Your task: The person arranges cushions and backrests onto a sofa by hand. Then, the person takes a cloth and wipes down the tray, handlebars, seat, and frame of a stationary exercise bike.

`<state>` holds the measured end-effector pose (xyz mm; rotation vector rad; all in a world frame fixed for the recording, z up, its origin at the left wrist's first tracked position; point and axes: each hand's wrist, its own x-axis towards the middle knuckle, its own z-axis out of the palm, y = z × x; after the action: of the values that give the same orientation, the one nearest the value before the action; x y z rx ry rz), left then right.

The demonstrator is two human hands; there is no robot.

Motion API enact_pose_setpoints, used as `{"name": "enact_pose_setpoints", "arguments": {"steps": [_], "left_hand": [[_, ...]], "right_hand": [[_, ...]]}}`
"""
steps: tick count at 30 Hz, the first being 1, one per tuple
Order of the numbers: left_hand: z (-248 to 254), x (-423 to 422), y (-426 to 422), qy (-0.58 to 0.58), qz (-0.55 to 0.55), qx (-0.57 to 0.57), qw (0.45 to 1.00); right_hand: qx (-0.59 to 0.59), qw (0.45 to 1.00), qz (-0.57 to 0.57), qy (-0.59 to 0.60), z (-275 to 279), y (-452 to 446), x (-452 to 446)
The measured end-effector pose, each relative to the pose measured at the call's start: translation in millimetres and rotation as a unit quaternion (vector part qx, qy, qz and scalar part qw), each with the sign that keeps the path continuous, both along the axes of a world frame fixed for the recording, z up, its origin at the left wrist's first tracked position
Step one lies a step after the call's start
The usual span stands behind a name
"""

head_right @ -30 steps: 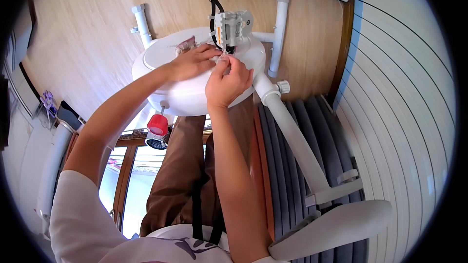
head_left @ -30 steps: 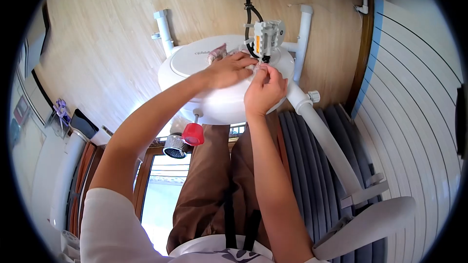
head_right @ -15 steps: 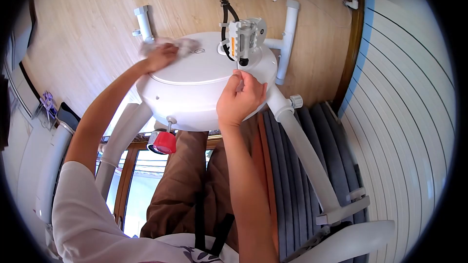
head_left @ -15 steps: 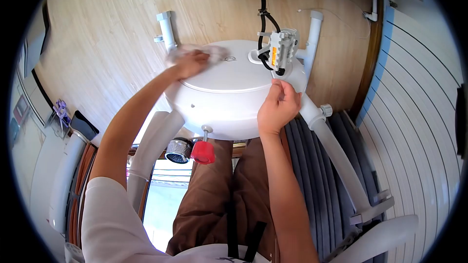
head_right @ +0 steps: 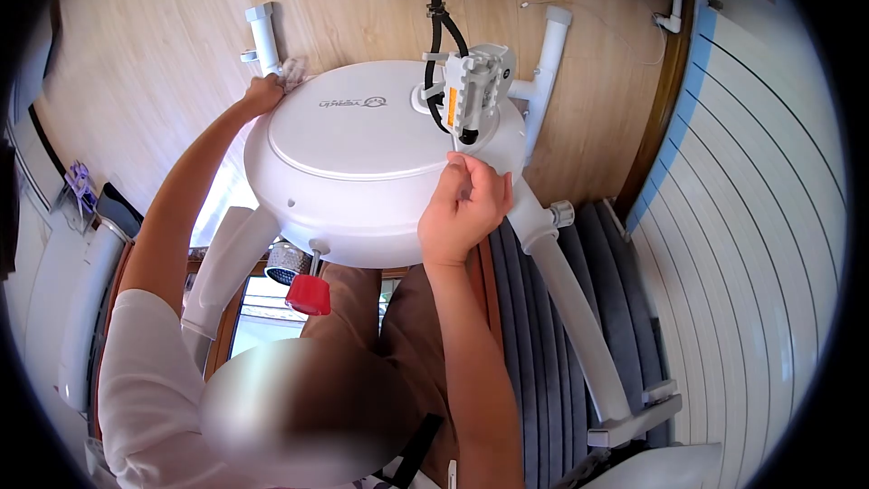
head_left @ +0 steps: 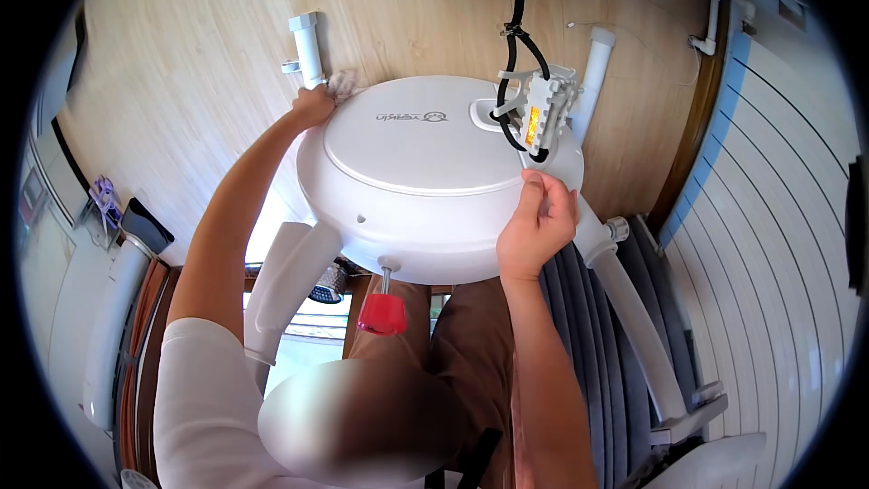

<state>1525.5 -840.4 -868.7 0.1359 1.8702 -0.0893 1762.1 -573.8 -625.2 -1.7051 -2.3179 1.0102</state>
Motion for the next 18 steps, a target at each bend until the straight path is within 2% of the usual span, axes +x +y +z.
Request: {"name": "enact_pose_setpoints", "arguments": {"steps": [2,3,6,8,10,12,15,16,18], "left_hand": [[-36,11,-36,-0.008,0.13,0.017,0.991],[-34,12,-35,-0.06,0.232,0.068,0.968],[-10,20,33,-0.069,0.143,0.101,0.982],[-8,37,86,-0.167,0.065,0.173,0.968],[-5,92,126,-0.148,0.115,0.319,0.929],[6,124,167,-0.187,0.07,0.43,0.881],[-1,108,176,-0.177,-0.012,0.416,0.892],[-16,104,166,-0.12,-0.042,0.366,0.922],[-71,93,135,-0.054,-0.093,0.319,0.942]], "right_hand": [[0.008,1.0,0.003,0.011,-1,-1,1],[0.013,1.0,0.004,0.016,-2,0,1],[0.015,1.0,0.002,0.012,0,0,0],[0.013,1.0,0.008,0.01,-1,1,1],[0.016,1.0,0.011,0.012,-2,1,3],[0.021,0.999,0.015,0.019,-4,1,4],[0.004,1.0,0.003,0.015,-1,0,1],[0.0,1.0,0.004,0.013,0,0,1],[-0.007,1.0,0.005,0.009,0,1,1]]}}
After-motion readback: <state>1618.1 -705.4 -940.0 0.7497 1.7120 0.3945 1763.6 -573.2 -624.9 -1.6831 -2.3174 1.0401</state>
